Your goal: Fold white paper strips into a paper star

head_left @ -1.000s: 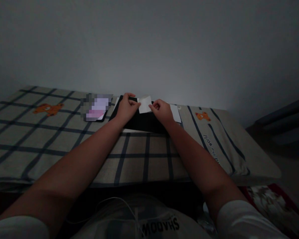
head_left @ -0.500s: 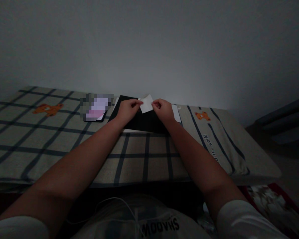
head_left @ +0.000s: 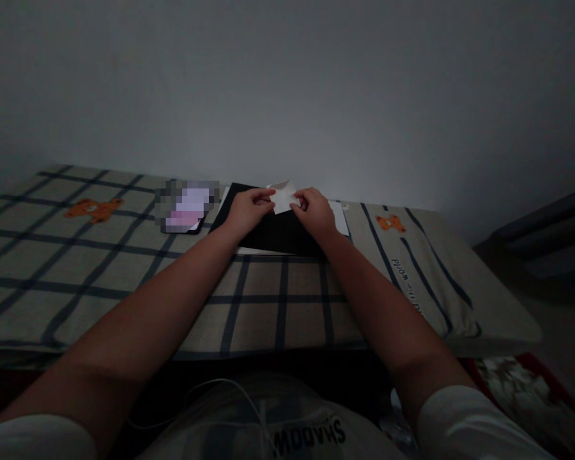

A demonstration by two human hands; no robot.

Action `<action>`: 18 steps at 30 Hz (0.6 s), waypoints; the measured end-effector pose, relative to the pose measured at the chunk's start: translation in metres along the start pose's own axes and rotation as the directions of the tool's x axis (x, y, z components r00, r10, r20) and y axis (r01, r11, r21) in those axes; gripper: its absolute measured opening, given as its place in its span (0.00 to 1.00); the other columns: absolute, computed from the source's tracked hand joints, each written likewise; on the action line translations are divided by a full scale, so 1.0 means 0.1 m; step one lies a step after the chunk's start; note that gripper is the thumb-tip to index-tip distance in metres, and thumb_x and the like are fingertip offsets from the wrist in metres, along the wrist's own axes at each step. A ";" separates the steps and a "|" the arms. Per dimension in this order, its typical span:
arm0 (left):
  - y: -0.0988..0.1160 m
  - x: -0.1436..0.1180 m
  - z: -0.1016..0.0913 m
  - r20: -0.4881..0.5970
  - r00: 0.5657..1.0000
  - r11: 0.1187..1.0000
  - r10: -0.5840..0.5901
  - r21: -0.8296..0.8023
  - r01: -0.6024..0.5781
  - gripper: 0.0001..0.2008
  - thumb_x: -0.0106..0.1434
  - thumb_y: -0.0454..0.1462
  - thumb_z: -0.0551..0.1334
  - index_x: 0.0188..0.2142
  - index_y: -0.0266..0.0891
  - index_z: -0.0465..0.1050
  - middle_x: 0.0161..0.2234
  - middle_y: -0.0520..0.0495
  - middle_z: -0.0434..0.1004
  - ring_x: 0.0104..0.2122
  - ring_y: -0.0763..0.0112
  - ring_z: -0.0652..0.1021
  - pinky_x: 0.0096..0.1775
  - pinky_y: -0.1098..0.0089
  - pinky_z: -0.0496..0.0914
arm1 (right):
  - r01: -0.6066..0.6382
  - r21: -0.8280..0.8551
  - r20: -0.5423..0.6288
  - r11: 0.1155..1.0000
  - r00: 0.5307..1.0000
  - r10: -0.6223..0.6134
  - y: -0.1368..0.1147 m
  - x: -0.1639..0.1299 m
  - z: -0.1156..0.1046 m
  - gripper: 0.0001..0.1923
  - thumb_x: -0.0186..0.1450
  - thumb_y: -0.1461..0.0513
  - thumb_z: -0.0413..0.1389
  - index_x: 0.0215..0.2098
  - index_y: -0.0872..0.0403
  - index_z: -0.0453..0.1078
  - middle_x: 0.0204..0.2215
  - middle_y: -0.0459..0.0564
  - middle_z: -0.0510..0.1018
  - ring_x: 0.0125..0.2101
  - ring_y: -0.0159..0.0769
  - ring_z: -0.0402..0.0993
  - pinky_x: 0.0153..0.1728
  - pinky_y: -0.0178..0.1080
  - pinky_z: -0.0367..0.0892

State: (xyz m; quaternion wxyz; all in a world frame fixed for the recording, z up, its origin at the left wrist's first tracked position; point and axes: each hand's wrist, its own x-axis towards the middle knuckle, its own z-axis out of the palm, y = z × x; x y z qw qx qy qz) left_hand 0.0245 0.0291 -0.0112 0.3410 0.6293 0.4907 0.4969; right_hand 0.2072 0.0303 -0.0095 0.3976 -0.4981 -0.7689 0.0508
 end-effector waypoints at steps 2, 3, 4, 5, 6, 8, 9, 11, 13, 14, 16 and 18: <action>0.04 -0.02 0.01 -0.008 1.000 1.000 0.000 -0.005 0.000 0.20 0.51 0.33 0.64 0.45 0.33 0.74 0.36 0.44 0.79 0.33 0.71 0.78 0.42 0.67 0.71 | 0.006 -0.007 -0.009 1.000 1.000 -0.006 -0.01 0.00 -0.01 0.08 0.58 0.64 0.53 0.37 0.55 0.69 0.32 0.50 0.69 0.32 0.37 0.64 0.37 0.40 0.62; 0.05 -0.03 0.02 -0.011 1.000 1.000 0.000 -0.006 0.000 0.19 0.51 0.33 0.64 0.45 0.33 0.74 0.36 0.44 0.79 0.33 0.71 0.77 0.42 0.67 0.71 | 0.007 -0.008 -0.015 1.000 1.000 -0.008 -0.01 0.00 -0.01 0.08 0.59 0.64 0.53 0.36 0.55 0.69 0.32 0.50 0.69 0.32 0.37 0.64 0.37 0.40 0.62; 0.06 -0.04 0.02 -0.014 1.000 1.000 0.004 -0.008 -0.004 0.19 0.52 0.32 0.64 0.45 0.32 0.74 0.36 0.44 0.79 0.32 0.71 0.77 0.42 0.66 0.71 | 0.007 -0.007 -0.018 1.000 1.000 -0.007 -0.01 0.00 -0.02 0.07 0.59 0.64 0.52 0.36 0.55 0.69 0.32 0.50 0.69 0.32 0.37 0.64 0.37 0.40 0.62; 0.07 -0.04 0.03 -0.019 1.000 1.000 0.011 -0.012 -0.011 0.19 0.52 0.32 0.64 0.45 0.32 0.73 0.36 0.44 0.79 0.32 0.71 0.77 0.42 0.66 0.71 | 0.005 -0.004 -0.020 1.000 1.000 -0.005 -0.01 0.00 -0.02 0.08 0.59 0.64 0.52 0.36 0.55 0.69 0.32 0.50 0.69 0.32 0.37 0.64 0.38 0.40 0.62; 0.07 -0.04 0.03 -0.024 1.000 1.000 0.019 -0.020 -0.020 0.19 0.52 0.32 0.64 0.45 0.32 0.73 0.36 0.44 0.78 0.32 0.72 0.77 0.43 0.66 0.71 | 0.003 0.002 -0.019 1.000 1.000 -0.003 -0.01 0.00 -0.02 0.08 0.59 0.64 0.52 0.37 0.55 0.69 0.33 0.51 0.69 0.33 0.37 0.64 0.38 0.41 0.62; 0.07 -0.05 0.04 -0.032 0.999 0.999 0.030 -0.044 -0.031 0.20 0.52 0.32 0.64 0.46 0.31 0.73 0.36 0.43 0.78 0.33 0.72 0.77 0.43 0.67 0.71 | 0.002 0.019 -0.010 1.000 1.000 -0.002 -0.02 0.00 -0.02 0.09 0.59 0.63 0.53 0.39 0.54 0.70 0.35 0.51 0.69 0.34 0.38 0.64 0.40 0.42 0.63; 0.07 -0.05 0.04 -0.033 0.999 0.998 0.029 -0.057 -0.031 0.20 0.52 0.32 0.64 0.46 0.31 0.73 0.37 0.42 0.78 0.33 0.72 0.77 0.44 0.67 0.70 | 0.002 0.029 -0.006 1.000 1.000 -0.002 -0.02 0.00 -0.02 0.10 0.59 0.63 0.53 0.40 0.54 0.70 0.36 0.51 0.69 0.34 0.38 0.65 0.40 0.42 0.63; 0.07 -0.05 0.05 -0.032 0.999 0.996 0.017 -0.085 -0.019 0.21 0.51 0.32 0.65 0.46 0.30 0.73 0.38 0.41 0.78 0.33 0.71 0.77 0.44 0.66 0.71 | 0.007 0.045 -0.002 0.999 1.000 -0.007 -0.03 -0.01 -0.02 0.10 0.60 0.63 0.53 0.40 0.53 0.71 0.37 0.52 0.68 0.36 0.39 0.65 0.41 0.43 0.63; 0.07 -0.06 0.07 -0.025 1.000 0.992 -0.007 -0.124 0.003 0.22 0.51 0.32 0.65 0.47 0.29 0.72 0.39 0.40 0.78 0.34 0.70 0.77 0.43 0.66 0.71 | 0.018 0.051 -0.021 0.999 1.000 -0.017 -0.05 -0.02 -0.01 0.09 0.61 0.63 0.52 0.39 0.54 0.71 0.38 0.52 0.68 0.38 0.39 0.65 0.42 0.42 0.63; 0.07 -0.06 0.07 -0.023 1.000 0.989 -0.019 -0.145 0.015 0.22 0.51 0.31 0.65 0.47 0.29 0.72 0.39 0.40 0.78 0.35 0.70 0.77 0.43 0.66 0.71 | 0.027 0.051 -0.035 0.998 0.999 -0.025 -0.06 -0.03 -0.01 0.09 0.62 0.63 0.51 0.37 0.54 0.72 0.38 0.52 0.68 0.38 0.39 0.66 0.42 0.42 0.63; 0.06 -0.06 0.09 -0.023 0.999 0.983 -0.032 -0.180 0.027 0.23 0.51 0.31 0.65 0.48 0.30 0.71 0.40 0.40 0.77 0.36 0.69 0.77 0.44 0.65 0.71 | 0.050 0.052 -0.067 0.997 0.997 -0.046 -0.08 -0.04 -0.01 0.08 0.62 0.63 0.50 0.35 0.54 0.72 0.37 0.52 0.68 0.39 0.38 0.66 0.42 0.41 0.63; 0.03 -0.05 0.10 -0.032 0.999 0.979 -0.022 -0.204 0.015 0.22 0.50 0.31 0.65 0.47 0.31 0.72 0.40 0.40 0.78 0.38 0.69 0.77 0.45 0.65 0.70 | 0.079 0.061 -0.096 0.995 0.993 -0.073 -0.08 -0.05 0.01 0.08 0.62 0.63 0.50 0.34 0.54 0.71 0.37 0.52 0.68 0.39 0.38 0.66 0.42 0.40 0.63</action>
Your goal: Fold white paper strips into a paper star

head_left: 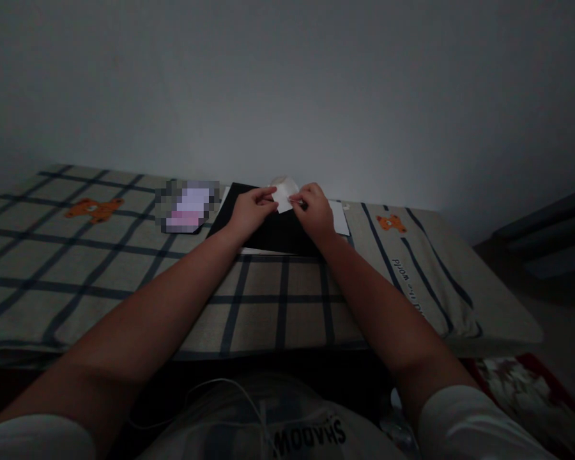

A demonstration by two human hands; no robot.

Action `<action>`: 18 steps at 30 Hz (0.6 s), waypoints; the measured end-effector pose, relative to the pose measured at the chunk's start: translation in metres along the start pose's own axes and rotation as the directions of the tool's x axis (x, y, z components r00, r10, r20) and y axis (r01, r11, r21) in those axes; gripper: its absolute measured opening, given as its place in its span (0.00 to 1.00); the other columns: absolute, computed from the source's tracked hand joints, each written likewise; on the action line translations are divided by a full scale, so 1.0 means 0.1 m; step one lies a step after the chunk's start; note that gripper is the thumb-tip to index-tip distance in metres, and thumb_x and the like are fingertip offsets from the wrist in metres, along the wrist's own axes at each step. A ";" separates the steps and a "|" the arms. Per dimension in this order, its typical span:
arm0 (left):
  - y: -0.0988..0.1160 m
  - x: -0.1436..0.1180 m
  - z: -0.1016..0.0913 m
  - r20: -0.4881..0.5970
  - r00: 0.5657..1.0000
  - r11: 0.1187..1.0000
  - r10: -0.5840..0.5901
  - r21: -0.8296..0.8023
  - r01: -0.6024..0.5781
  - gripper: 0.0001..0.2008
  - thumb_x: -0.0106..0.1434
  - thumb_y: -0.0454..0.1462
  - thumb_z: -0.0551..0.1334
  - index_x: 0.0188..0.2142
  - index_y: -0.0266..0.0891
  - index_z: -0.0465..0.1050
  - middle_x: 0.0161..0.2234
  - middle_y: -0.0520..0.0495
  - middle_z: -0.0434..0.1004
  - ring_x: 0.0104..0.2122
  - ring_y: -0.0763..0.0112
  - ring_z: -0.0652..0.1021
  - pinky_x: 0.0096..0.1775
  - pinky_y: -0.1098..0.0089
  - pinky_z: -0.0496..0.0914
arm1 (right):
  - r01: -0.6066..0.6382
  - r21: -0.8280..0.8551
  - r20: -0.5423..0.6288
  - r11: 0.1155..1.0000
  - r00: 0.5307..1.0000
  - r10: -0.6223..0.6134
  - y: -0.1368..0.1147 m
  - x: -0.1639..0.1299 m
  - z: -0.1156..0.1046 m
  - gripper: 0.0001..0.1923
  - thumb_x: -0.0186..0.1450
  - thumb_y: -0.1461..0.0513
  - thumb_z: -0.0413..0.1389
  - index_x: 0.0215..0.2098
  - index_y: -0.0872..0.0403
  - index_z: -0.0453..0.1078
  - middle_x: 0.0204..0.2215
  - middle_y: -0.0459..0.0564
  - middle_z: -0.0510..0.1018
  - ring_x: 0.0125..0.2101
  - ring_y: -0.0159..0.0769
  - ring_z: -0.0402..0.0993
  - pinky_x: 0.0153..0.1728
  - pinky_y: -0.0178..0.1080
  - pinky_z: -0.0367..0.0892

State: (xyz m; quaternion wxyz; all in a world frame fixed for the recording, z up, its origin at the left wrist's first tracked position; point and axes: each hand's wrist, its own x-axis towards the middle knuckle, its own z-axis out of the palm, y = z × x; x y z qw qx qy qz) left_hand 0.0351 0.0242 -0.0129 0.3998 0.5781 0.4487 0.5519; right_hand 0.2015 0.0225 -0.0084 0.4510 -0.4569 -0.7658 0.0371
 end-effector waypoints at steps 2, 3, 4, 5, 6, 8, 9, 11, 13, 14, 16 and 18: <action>-0.04 0.02 0.00 -0.015 1.000 0.999 0.022 -0.024 -0.022 0.22 0.48 0.31 0.66 0.46 0.32 0.73 0.40 0.41 0.78 0.38 0.68 0.77 0.46 0.64 0.70 | 0.049 0.023 -0.026 0.999 0.999 -0.048 0.01 0.00 0.02 0.07 0.62 0.64 0.51 0.33 0.54 0.71 0.37 0.51 0.68 0.39 0.37 0.66 0.42 0.40 0.63; -0.06 0.03 0.00 -0.037 0.999 0.999 0.032 -0.032 -0.033 0.22 0.48 0.31 0.66 0.45 0.32 0.73 0.39 0.42 0.78 0.37 0.68 0.78 0.46 0.64 0.70 | 0.079 0.035 -0.035 0.996 0.996 -0.078 0.03 0.00 0.03 0.06 0.62 0.64 0.51 0.33 0.53 0.71 0.36 0.51 0.68 0.39 0.37 0.66 0.42 0.40 0.63; -0.09 0.05 0.00 -0.049 0.998 0.998 0.039 -0.043 -0.041 0.22 0.47 0.31 0.66 0.45 0.32 0.73 0.38 0.42 0.78 0.37 0.68 0.78 0.46 0.63 0.70 | 0.107 0.046 -0.043 0.993 0.993 -0.105 0.04 0.01 0.04 0.06 0.62 0.64 0.52 0.33 0.53 0.71 0.36 0.51 0.67 0.39 0.38 0.66 0.42 0.41 0.63; -0.10 0.06 0.00 -0.059 0.997 0.997 0.045 -0.054 -0.048 0.22 0.47 0.30 0.66 0.45 0.32 0.73 0.38 0.42 0.78 0.36 0.68 0.78 0.46 0.63 0.70 | 0.132 0.054 -0.047 0.990 0.990 -0.130 0.05 0.01 0.05 0.06 0.61 0.64 0.52 0.32 0.53 0.71 0.36 0.51 0.67 0.40 0.38 0.66 0.42 0.41 0.63; -0.12 0.07 -0.01 -0.066 0.997 0.997 0.050 -0.060 -0.054 0.22 0.47 0.30 0.66 0.45 0.32 0.73 0.38 0.42 0.79 0.36 0.67 0.78 0.45 0.63 0.70 | 0.153 0.060 -0.045 0.986 0.988 -0.150 0.06 0.01 0.06 0.05 0.61 0.64 0.52 0.32 0.53 0.71 0.36 0.51 0.67 0.40 0.38 0.66 0.42 0.41 0.63; -0.14 0.09 -0.01 -0.078 0.995 0.996 0.057 -0.059 -0.062 0.22 0.47 0.30 0.66 0.45 0.33 0.73 0.38 0.43 0.79 0.36 0.68 0.78 0.45 0.63 0.70 | 0.182 0.062 -0.038 0.981 0.983 -0.180 0.07 0.02 0.07 0.05 0.61 0.64 0.53 0.32 0.53 0.71 0.37 0.51 0.67 0.40 0.38 0.66 0.42 0.41 0.63; -0.15 0.09 -0.01 -0.085 0.995 0.997 0.059 -0.052 -0.064 0.22 0.47 0.30 0.66 0.45 0.33 0.73 0.38 0.43 0.79 0.35 0.68 0.78 0.45 0.63 0.70 | 0.196 0.061 -0.033 0.979 0.980 -0.194 0.07 0.02 0.07 0.05 0.61 0.65 0.53 0.33 0.53 0.71 0.38 0.51 0.67 0.41 0.37 0.66 0.43 0.41 0.63; -0.16 0.10 -0.02 -0.099 0.993 0.997 0.067 -0.035 -0.071 0.22 0.47 0.31 0.66 0.45 0.34 0.73 0.38 0.44 0.79 0.34 0.68 0.78 0.44 0.63 0.70 | 0.222 0.059 -0.021 0.973 0.975 -0.221 0.07 0.01 0.06 0.05 0.61 0.65 0.53 0.33 0.53 0.71 0.39 0.51 0.66 0.41 0.37 0.66 0.43 0.41 0.63; -0.17 0.10 -0.02 -0.106 0.991 0.996 0.086 -0.019 -0.088 0.22 0.48 0.31 0.66 0.45 0.34 0.73 0.37 0.44 0.78 0.33 0.69 0.78 0.43 0.64 0.71 | 0.234 0.053 -0.009 0.971 0.972 -0.234 0.05 0.01 0.05 0.05 0.61 0.65 0.53 0.34 0.53 0.71 0.40 0.51 0.66 0.41 0.37 0.66 0.43 0.41 0.63; -0.16 0.10 -0.03 -0.105 0.990 0.995 0.099 -0.010 -0.101 0.22 0.48 0.31 0.66 0.45 0.34 0.73 0.37 0.44 0.78 0.33 0.69 0.77 0.42 0.64 0.71 | 0.235 0.047 -0.005 0.971 0.972 -0.235 0.04 0.01 0.05 0.05 0.61 0.65 0.53 0.34 0.53 0.71 0.40 0.52 0.66 0.41 0.37 0.66 0.43 0.41 0.63; -0.16 0.10 -0.03 -0.099 0.988 0.992 0.122 0.001 -0.122 0.22 0.48 0.31 0.66 0.45 0.33 0.73 0.37 0.43 0.78 0.32 0.70 0.77 0.41 0.65 0.71 | 0.227 0.031 -0.010 0.973 0.974 -0.227 0.02 0.00 0.04 0.05 0.62 0.64 0.53 0.34 0.53 0.70 0.40 0.52 0.66 0.42 0.38 0.66 0.43 0.41 0.63; -0.14 0.09 -0.03 -0.091 0.988 0.992 0.128 0.007 -0.128 0.22 0.48 0.32 0.66 0.45 0.33 0.73 0.36 0.43 0.78 0.31 0.70 0.77 0.40 0.66 0.71 | 0.211 0.016 -0.024 0.977 0.977 -0.211 0.01 -0.01 0.03 0.05 0.62 0.64 0.52 0.34 0.54 0.70 0.39 0.52 0.67 0.42 0.38 0.66 0.43 0.40 0.64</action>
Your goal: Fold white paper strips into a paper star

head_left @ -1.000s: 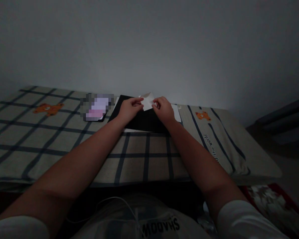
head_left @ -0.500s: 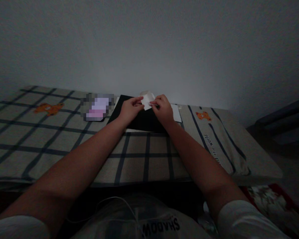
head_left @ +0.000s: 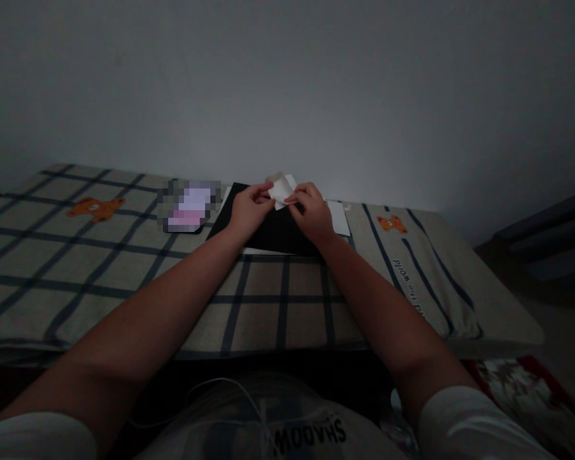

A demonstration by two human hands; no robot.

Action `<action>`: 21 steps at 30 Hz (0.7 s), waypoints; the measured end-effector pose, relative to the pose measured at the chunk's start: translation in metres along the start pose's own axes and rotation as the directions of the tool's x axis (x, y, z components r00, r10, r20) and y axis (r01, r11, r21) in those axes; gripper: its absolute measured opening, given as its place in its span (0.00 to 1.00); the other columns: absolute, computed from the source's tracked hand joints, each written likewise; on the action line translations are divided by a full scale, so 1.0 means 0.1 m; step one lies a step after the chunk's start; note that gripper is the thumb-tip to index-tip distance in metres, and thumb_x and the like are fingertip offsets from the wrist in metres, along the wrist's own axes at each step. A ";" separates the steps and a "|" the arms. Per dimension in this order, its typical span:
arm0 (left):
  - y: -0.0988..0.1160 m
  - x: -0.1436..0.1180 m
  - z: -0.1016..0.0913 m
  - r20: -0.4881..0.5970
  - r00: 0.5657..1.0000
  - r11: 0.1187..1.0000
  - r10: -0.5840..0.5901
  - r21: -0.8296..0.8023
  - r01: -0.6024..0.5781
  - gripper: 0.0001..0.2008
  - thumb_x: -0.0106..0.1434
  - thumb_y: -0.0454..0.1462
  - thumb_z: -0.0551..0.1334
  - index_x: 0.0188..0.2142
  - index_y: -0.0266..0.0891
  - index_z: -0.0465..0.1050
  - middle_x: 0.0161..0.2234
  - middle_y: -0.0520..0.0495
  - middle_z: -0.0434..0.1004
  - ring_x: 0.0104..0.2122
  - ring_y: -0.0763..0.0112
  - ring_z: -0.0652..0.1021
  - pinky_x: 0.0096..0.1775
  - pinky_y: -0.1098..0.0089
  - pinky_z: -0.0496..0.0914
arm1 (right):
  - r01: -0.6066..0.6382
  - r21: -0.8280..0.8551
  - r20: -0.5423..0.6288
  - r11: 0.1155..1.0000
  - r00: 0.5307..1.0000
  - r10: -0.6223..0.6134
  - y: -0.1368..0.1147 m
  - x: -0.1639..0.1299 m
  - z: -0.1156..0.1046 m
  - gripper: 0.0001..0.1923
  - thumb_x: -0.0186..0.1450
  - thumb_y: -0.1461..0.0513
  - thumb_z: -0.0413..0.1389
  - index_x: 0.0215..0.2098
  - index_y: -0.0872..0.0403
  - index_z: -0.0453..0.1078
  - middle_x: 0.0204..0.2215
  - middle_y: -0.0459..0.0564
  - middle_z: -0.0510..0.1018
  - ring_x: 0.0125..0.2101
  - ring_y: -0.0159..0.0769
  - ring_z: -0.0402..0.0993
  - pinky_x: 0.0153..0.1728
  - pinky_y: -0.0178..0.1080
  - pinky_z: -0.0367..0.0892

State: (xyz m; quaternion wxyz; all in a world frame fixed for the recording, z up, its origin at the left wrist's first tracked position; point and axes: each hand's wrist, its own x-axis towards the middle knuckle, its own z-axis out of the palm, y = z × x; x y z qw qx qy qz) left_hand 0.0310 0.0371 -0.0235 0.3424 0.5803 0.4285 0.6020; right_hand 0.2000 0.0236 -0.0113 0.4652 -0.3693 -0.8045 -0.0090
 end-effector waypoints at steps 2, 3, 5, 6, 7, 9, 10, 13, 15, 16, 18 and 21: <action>0.01 0.00 0.00 0.000 1.000 1.000 -0.008 0.008 0.008 0.22 0.48 0.33 0.67 0.44 0.33 0.73 0.36 0.43 0.77 0.30 0.70 0.76 0.39 0.66 0.71 | -0.015 -0.012 -0.015 1.000 1.000 0.015 0.00 0.00 0.00 0.05 0.63 0.64 0.52 0.34 0.54 0.70 0.38 0.52 0.68 0.41 0.38 0.67 0.42 0.40 0.64; 0.02 -0.01 0.01 -0.003 1.000 1.000 -0.012 0.013 0.012 0.22 0.48 0.34 0.68 0.44 0.33 0.73 0.35 0.44 0.77 0.30 0.71 0.76 0.38 0.66 0.71 | -0.021 -0.016 -0.023 1.000 1.000 0.020 0.00 0.00 0.00 0.05 0.63 0.64 0.52 0.34 0.54 0.69 0.37 0.52 0.68 0.40 0.38 0.67 0.42 0.40 0.64; 0.02 -0.01 0.01 -0.007 1.000 1.000 -0.013 0.013 0.013 0.21 0.48 0.34 0.68 0.44 0.33 0.73 0.35 0.44 0.77 0.30 0.71 0.76 0.38 0.66 0.71 | -0.022 -0.019 -0.039 1.000 0.999 0.021 0.00 0.01 0.00 0.05 0.63 0.64 0.51 0.33 0.54 0.69 0.36 0.52 0.69 0.40 0.38 0.67 0.42 0.40 0.64; 0.02 -0.01 0.01 -0.006 1.000 1.000 -0.012 0.010 0.012 0.21 0.48 0.34 0.68 0.44 0.33 0.73 0.35 0.44 0.77 0.30 0.71 0.76 0.38 0.66 0.71 | -0.020 -0.017 -0.049 1.000 0.999 0.019 0.00 0.01 0.00 0.04 0.63 0.63 0.51 0.33 0.54 0.68 0.35 0.51 0.69 0.40 0.38 0.67 0.42 0.41 0.64; 0.02 -0.01 0.01 -0.004 1.000 1.000 -0.010 0.009 0.010 0.21 0.48 0.34 0.68 0.43 0.34 0.73 0.34 0.44 0.77 0.30 0.71 0.76 0.38 0.67 0.71 | -0.017 -0.013 -0.057 1.000 0.998 0.016 -0.01 0.01 0.00 0.04 0.64 0.63 0.51 0.32 0.54 0.68 0.34 0.51 0.69 0.39 0.38 0.67 0.43 0.41 0.64; 0.01 -0.01 0.00 -0.006 1.000 1.000 -0.005 0.019 0.005 0.20 0.48 0.34 0.67 0.43 0.34 0.73 0.34 0.46 0.77 0.29 0.72 0.75 0.37 0.67 0.71 | -0.006 0.001 -0.066 1.000 0.998 0.006 -0.02 0.01 0.00 0.04 0.64 0.62 0.52 0.32 0.54 0.67 0.35 0.51 0.69 0.39 0.38 0.67 0.42 0.41 0.64; 0.02 -0.01 0.00 -0.015 1.000 0.999 0.000 0.033 0.001 0.20 0.48 0.34 0.67 0.43 0.35 0.73 0.33 0.46 0.77 0.28 0.73 0.75 0.36 0.68 0.71 | 0.004 0.012 -0.061 1.000 0.998 -0.003 -0.03 0.00 0.00 0.04 0.63 0.62 0.52 0.31 0.54 0.68 0.35 0.51 0.69 0.40 0.37 0.67 0.41 0.40 0.64; 0.05 -0.01 -0.01 -0.055 0.998 0.995 0.031 0.094 -0.026 0.18 0.48 0.33 0.67 0.41 0.36 0.74 0.32 0.47 0.77 0.26 0.74 0.74 0.34 0.69 0.71 | 0.045 0.041 -0.033 0.998 0.999 -0.044 -0.04 0.00 0.01 0.03 0.62 0.63 0.53 0.31 0.54 0.68 0.38 0.52 0.68 0.41 0.37 0.67 0.41 0.40 0.64; 0.09 -0.02 -0.01 -0.081 0.995 0.991 0.056 0.128 -0.045 0.17 0.49 0.32 0.67 0.40 0.37 0.74 0.32 0.48 0.78 0.27 0.74 0.74 0.34 0.70 0.71 | 0.061 0.047 -0.028 0.997 0.998 -0.059 -0.03 -0.01 0.02 0.03 0.62 0.64 0.54 0.31 0.54 0.69 0.39 0.52 0.67 0.41 0.37 0.67 0.42 0.40 0.64; 0.10 -0.02 0.00 -0.091 0.994 0.990 0.062 0.131 -0.050 0.17 0.49 0.32 0.66 0.40 0.37 0.74 0.32 0.48 0.78 0.27 0.74 0.74 0.34 0.70 0.71 | 0.059 0.048 -0.028 0.997 0.998 -0.058 -0.02 -0.01 0.02 0.03 0.62 0.64 0.54 0.31 0.54 0.69 0.40 0.53 0.66 0.41 0.37 0.67 0.42 0.41 0.64; 0.13 -0.03 0.01 -0.101 0.993 0.992 0.064 0.113 -0.053 0.17 0.49 0.31 0.66 0.41 0.37 0.74 0.33 0.47 0.78 0.28 0.74 0.75 0.34 0.71 0.71 | 0.045 0.054 -0.021 0.998 0.999 -0.044 -0.01 -0.01 0.03 0.03 0.61 0.64 0.53 0.31 0.54 0.69 0.42 0.52 0.66 0.40 0.37 0.67 0.42 0.41 0.65; 0.15 -0.04 0.02 -0.102 0.993 0.995 0.062 0.087 -0.053 0.17 0.50 0.32 0.66 0.42 0.37 0.74 0.33 0.47 0.78 0.28 0.74 0.75 0.34 0.71 0.71 | 0.026 0.066 -0.008 0.997 1.000 -0.026 0.01 -0.02 0.03 0.03 0.61 0.64 0.54 0.31 0.53 0.69 0.43 0.52 0.65 0.39 0.36 0.67 0.42 0.42 0.65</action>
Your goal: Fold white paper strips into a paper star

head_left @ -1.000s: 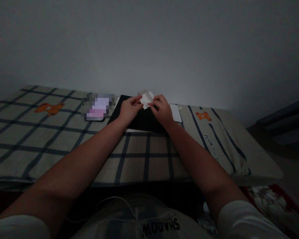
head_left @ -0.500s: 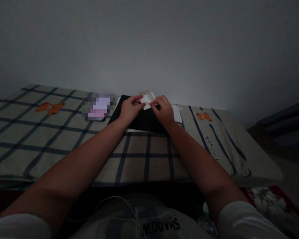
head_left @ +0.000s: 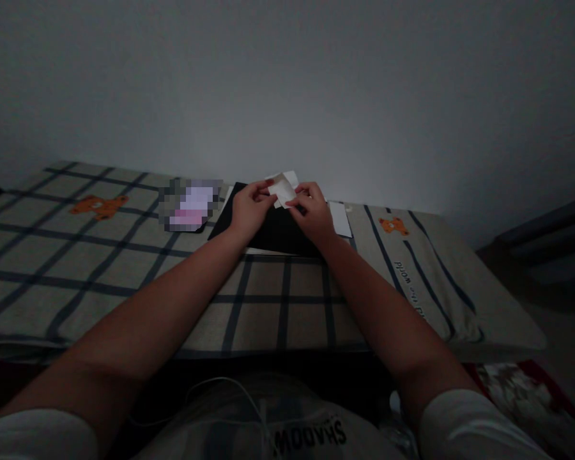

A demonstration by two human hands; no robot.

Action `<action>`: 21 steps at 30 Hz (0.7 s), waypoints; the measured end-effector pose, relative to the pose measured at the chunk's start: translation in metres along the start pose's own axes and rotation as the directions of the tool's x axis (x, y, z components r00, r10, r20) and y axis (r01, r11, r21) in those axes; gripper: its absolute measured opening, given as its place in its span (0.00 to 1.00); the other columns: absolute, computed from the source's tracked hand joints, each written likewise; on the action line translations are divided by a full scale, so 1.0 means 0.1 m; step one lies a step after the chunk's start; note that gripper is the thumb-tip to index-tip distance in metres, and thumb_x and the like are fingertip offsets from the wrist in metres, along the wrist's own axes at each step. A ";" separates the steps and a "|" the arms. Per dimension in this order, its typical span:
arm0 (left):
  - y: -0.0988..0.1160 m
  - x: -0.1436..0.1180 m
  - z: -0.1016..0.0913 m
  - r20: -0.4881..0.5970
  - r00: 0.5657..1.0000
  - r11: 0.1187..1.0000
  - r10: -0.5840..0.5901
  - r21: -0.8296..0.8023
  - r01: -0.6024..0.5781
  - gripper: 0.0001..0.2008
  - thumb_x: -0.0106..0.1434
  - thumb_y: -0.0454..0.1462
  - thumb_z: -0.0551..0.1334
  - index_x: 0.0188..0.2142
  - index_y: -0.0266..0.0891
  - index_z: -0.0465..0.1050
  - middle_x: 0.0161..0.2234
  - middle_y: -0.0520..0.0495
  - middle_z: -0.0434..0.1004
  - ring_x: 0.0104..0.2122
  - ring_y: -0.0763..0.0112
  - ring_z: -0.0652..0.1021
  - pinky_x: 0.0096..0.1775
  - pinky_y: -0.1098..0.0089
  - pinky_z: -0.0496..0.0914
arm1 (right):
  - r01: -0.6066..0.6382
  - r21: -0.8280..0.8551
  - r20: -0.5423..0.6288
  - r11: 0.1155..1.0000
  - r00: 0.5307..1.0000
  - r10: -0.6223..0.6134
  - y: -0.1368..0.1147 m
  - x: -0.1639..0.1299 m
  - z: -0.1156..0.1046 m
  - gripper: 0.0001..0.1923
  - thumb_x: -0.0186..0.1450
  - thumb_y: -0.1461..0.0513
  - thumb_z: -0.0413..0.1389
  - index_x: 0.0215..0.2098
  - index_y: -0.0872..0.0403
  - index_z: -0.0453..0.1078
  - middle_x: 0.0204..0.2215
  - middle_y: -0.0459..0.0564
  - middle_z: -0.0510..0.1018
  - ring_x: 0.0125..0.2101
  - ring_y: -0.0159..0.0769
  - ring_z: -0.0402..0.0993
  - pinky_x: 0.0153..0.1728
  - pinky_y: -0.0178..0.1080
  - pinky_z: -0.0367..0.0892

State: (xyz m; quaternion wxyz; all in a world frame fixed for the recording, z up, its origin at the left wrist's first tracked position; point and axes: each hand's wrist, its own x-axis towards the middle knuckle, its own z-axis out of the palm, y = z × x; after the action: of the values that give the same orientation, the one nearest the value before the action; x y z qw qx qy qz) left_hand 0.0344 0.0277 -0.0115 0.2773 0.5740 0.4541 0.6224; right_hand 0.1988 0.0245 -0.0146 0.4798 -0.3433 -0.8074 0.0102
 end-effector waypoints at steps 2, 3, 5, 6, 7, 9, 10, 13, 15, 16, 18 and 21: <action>0.00 0.00 0.00 -0.005 1.000 1.000 0.013 0.003 -0.013 0.16 0.51 0.32 0.66 0.41 0.37 0.74 0.33 0.48 0.78 0.27 0.75 0.74 0.33 0.72 0.70 | -0.017 -0.004 0.000 1.000 1.000 0.017 0.00 0.00 0.00 0.03 0.61 0.64 0.54 0.32 0.53 0.69 0.43 0.52 0.66 0.40 0.37 0.67 0.42 0.42 0.65; 0.00 0.00 0.00 -0.008 1.000 1.000 0.023 0.010 -0.023 0.16 0.51 0.31 0.66 0.41 0.37 0.74 0.33 0.48 0.77 0.26 0.76 0.74 0.33 0.72 0.70 | -0.031 -0.012 -0.001 0.999 1.000 0.031 -0.01 0.01 -0.01 0.03 0.61 0.63 0.54 0.32 0.52 0.70 0.43 0.52 0.66 0.40 0.37 0.67 0.42 0.42 0.65; -0.02 0.02 -0.01 -0.014 0.999 0.999 0.048 0.027 -0.047 0.16 0.50 0.32 0.66 0.41 0.38 0.74 0.32 0.49 0.77 0.26 0.76 0.73 0.32 0.73 0.70 | -0.060 -0.030 -0.003 0.998 0.998 0.060 -0.01 0.01 -0.01 0.04 0.62 0.63 0.53 0.34 0.52 0.70 0.41 0.52 0.68 0.41 0.37 0.67 0.42 0.41 0.65; -0.03 0.02 -0.01 -0.014 0.998 0.998 0.057 0.032 -0.056 0.16 0.50 0.32 0.66 0.41 0.38 0.74 0.32 0.49 0.76 0.26 0.76 0.73 0.32 0.73 0.70 | -0.075 -0.038 -0.002 0.996 0.997 0.075 -0.02 0.01 -0.02 0.04 0.62 0.63 0.53 0.35 0.52 0.69 0.39 0.51 0.69 0.40 0.37 0.67 0.41 0.41 0.65; -0.04 0.03 -0.01 -0.013 0.998 0.998 0.063 0.031 -0.063 0.16 0.50 0.32 0.66 0.41 0.38 0.74 0.32 0.49 0.76 0.26 0.76 0.73 0.32 0.73 0.70 | -0.087 -0.044 0.003 0.995 0.996 0.088 -0.02 0.02 -0.02 0.05 0.62 0.63 0.54 0.36 0.53 0.69 0.37 0.51 0.70 0.38 0.37 0.68 0.41 0.40 0.65; -0.05 0.03 0.00 -0.007 0.998 0.998 0.065 0.014 -0.065 0.16 0.50 0.32 0.66 0.41 0.38 0.73 0.32 0.49 0.76 0.27 0.75 0.74 0.33 0.72 0.70 | -0.109 -0.056 0.013 0.992 0.994 0.110 -0.01 0.02 -0.03 0.06 0.62 0.63 0.54 0.38 0.53 0.69 0.35 0.50 0.71 0.34 0.35 0.67 0.40 0.40 0.64; -0.05 0.03 0.00 -0.001 0.998 0.998 0.061 0.004 -0.061 0.17 0.51 0.32 0.66 0.42 0.38 0.73 0.33 0.48 0.77 0.28 0.75 0.75 0.34 0.72 0.70 | -0.116 -0.061 0.016 0.991 0.993 0.118 0.00 0.03 -0.04 0.07 0.62 0.63 0.54 0.39 0.54 0.69 0.34 0.49 0.71 0.33 0.35 0.67 0.39 0.40 0.64; -0.05 0.02 0.01 0.038 0.999 0.999 0.034 -0.024 -0.033 0.19 0.51 0.32 0.66 0.44 0.37 0.72 0.35 0.46 0.77 0.30 0.73 0.76 0.37 0.70 0.71 | -0.125 -0.057 0.006 0.990 0.992 0.126 0.01 0.03 -0.05 0.06 0.61 0.64 0.54 0.37 0.55 0.70 0.33 0.50 0.71 0.32 0.34 0.66 0.38 0.39 0.64; -0.03 0.00 0.01 0.073 0.997 0.999 0.018 -0.040 -0.015 0.20 0.50 0.32 0.65 0.45 0.37 0.72 0.37 0.46 0.77 0.32 0.72 0.76 0.38 0.69 0.71 | -0.133 -0.041 -0.008 0.990 0.991 0.132 0.02 0.04 -0.05 0.05 0.61 0.65 0.54 0.36 0.55 0.70 0.32 0.49 0.71 0.31 0.34 0.66 0.37 0.39 0.63; -0.03 0.00 0.02 0.082 0.997 0.999 0.013 -0.043 -0.010 0.20 0.50 0.31 0.65 0.45 0.37 0.72 0.37 0.46 0.76 0.32 0.72 0.76 0.39 0.69 0.71 | -0.137 -0.032 -0.016 0.990 0.991 0.136 0.03 0.04 -0.04 0.05 0.61 0.65 0.54 0.35 0.55 0.70 0.31 0.49 0.71 0.31 0.34 0.66 0.37 0.39 0.63; -0.02 -0.01 0.02 0.083 0.996 0.999 0.011 -0.032 -0.008 0.20 0.50 0.31 0.65 0.45 0.37 0.72 0.36 0.46 0.76 0.32 0.72 0.76 0.38 0.69 0.71 | -0.138 -0.015 -0.033 0.990 0.990 0.138 0.04 0.03 -0.03 0.05 0.61 0.65 0.53 0.33 0.55 0.71 0.30 0.49 0.70 0.31 0.34 0.66 0.37 0.39 0.63; 0.00 -0.03 0.03 0.054 0.999 1.000 0.006 -0.003 -0.006 0.20 0.50 0.32 0.65 0.44 0.37 0.72 0.36 0.47 0.76 0.30 0.73 0.76 0.37 0.70 0.71 | -0.124 -0.010 -0.058 0.992 0.991 0.123 0.05 0.03 0.00 0.07 0.61 0.67 0.51 0.32 0.54 0.71 0.30 0.49 0.70 0.34 0.35 0.67 0.38 0.39 0.64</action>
State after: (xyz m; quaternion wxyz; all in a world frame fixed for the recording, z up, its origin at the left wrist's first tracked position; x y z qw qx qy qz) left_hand 0.0374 0.0261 -0.0131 0.2884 0.5917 0.4438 0.6081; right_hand 0.2010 0.0302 -0.0143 0.4988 -0.3960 -0.7706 0.0244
